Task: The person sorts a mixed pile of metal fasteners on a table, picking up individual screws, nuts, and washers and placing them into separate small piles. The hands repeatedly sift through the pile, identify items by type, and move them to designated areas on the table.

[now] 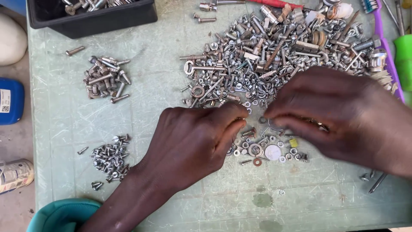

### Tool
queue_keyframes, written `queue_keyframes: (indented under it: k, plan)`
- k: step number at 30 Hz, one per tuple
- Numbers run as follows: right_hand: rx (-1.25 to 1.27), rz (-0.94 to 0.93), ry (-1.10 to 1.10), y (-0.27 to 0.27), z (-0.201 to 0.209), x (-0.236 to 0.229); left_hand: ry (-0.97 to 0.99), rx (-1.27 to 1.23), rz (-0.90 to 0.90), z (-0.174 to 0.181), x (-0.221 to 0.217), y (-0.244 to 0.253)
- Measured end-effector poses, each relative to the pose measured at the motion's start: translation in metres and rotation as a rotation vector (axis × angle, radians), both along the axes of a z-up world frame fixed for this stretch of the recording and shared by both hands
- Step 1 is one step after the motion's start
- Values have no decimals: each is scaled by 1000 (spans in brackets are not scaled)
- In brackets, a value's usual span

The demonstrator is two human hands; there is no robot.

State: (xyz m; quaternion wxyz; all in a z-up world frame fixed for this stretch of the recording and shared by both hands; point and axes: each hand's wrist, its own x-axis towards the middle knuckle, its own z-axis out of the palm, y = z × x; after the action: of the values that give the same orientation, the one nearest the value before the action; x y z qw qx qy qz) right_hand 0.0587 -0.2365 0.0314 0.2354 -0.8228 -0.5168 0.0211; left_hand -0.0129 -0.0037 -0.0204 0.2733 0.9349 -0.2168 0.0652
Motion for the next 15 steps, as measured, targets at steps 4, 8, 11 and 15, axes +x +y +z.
queue_keyframes:
  k: [4, 8, 11, 15]
  plan:
    - [-9, 57, 32, 6, -11, -12, 141, -391, -14, 17, 3, 0]
    - [-134, 21, 18, 3, -24, -13, 450, -825, 96, 31, 3, -1]
    - [-209, -27, -3, 3, -23, -13, 645, -1047, 94, 33, 4, 0]
    - [-167, 0, -4, 6, -19, -16, 922, -1330, 149, 31, 6, 1]
